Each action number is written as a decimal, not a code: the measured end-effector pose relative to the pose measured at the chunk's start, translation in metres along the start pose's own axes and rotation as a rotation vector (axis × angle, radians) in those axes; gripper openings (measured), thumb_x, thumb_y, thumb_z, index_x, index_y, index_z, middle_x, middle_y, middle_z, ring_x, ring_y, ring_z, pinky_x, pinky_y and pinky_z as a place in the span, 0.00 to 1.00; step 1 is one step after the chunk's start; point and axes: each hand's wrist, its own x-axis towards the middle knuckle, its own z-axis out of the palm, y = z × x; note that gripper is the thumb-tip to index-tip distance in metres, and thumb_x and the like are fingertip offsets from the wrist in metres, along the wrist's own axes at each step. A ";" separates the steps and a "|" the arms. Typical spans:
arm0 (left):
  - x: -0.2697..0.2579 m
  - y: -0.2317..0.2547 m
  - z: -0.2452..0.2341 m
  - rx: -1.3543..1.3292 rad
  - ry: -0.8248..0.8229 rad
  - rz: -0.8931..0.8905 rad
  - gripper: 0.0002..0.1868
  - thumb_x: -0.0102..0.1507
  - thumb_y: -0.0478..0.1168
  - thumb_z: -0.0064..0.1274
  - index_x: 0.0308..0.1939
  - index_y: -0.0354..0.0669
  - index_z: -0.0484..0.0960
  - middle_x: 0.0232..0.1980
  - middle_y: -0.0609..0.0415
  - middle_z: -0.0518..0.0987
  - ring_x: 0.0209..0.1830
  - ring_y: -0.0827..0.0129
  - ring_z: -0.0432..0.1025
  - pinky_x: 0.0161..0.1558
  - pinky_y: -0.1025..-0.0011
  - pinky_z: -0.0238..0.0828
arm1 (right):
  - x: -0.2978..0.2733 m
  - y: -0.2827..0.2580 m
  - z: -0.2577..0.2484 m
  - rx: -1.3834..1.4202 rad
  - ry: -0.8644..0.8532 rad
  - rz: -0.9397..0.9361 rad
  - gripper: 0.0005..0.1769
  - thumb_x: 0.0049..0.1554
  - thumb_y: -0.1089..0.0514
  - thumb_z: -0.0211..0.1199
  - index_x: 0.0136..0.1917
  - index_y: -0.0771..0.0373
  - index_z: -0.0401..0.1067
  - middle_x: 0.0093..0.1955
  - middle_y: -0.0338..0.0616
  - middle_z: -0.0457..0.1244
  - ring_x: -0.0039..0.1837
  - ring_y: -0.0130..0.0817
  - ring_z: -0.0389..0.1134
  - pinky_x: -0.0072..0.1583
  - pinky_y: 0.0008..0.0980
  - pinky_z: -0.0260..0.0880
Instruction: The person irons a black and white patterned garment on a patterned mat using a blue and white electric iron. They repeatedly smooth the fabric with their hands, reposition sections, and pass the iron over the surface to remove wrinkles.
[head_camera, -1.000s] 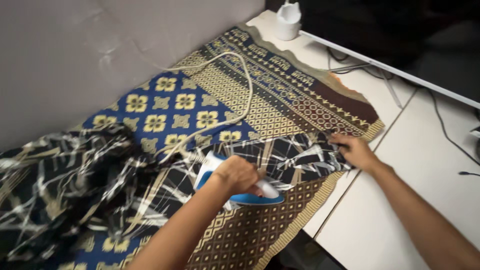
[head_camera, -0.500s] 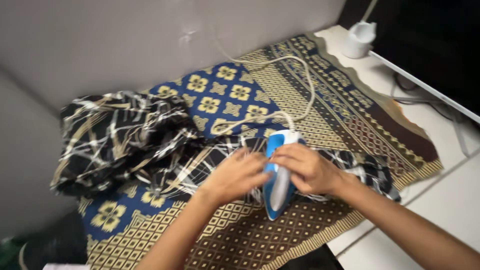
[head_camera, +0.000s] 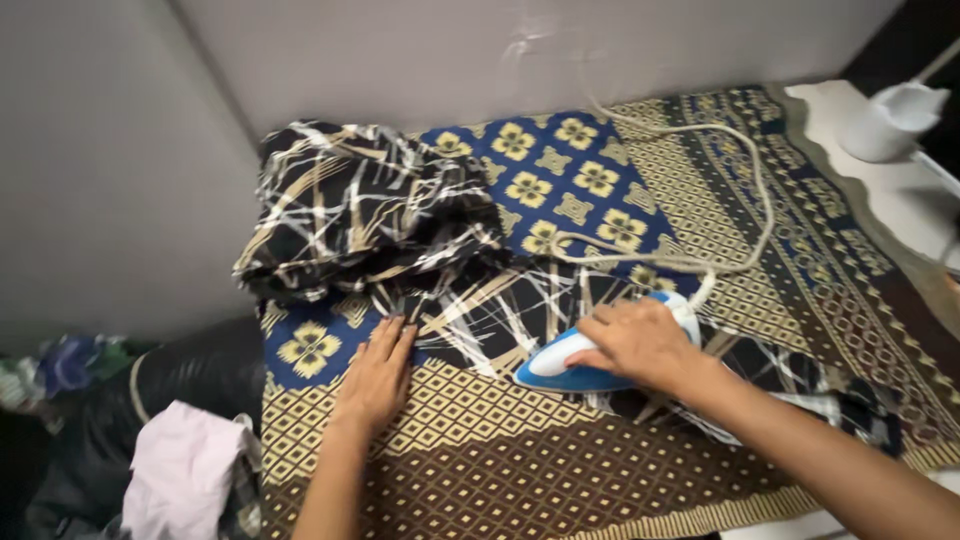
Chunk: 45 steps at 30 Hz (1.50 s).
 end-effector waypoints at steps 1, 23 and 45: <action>-0.003 -0.003 0.002 -0.053 0.067 0.003 0.31 0.66 0.42 0.45 0.73 0.43 0.60 0.79 0.46 0.55 0.80 0.51 0.46 0.74 0.53 0.47 | 0.009 -0.007 0.003 0.025 0.011 -0.039 0.28 0.53 0.31 0.60 0.38 0.58 0.72 0.33 0.43 0.65 0.38 0.44 0.71 0.37 0.43 0.68; 0.031 -0.003 -0.014 -0.322 0.292 -0.440 0.18 0.57 0.54 0.58 0.33 0.42 0.88 0.45 0.48 0.76 0.50 0.53 0.68 0.54 0.58 0.66 | 0.116 -0.083 0.023 0.060 -0.120 0.225 0.26 0.56 0.35 0.58 0.50 0.60 0.73 0.43 0.53 0.69 0.37 0.48 0.73 0.36 0.46 0.71; 0.026 -0.006 0.005 -0.224 0.506 -0.252 0.14 0.60 0.48 0.55 0.33 0.43 0.87 0.43 0.54 0.79 0.48 0.56 0.70 0.49 0.56 0.65 | 0.115 -0.064 0.019 -0.003 -0.296 0.609 0.30 0.57 0.28 0.55 0.48 0.55 0.77 0.36 0.49 0.70 0.39 0.46 0.73 0.39 0.49 0.70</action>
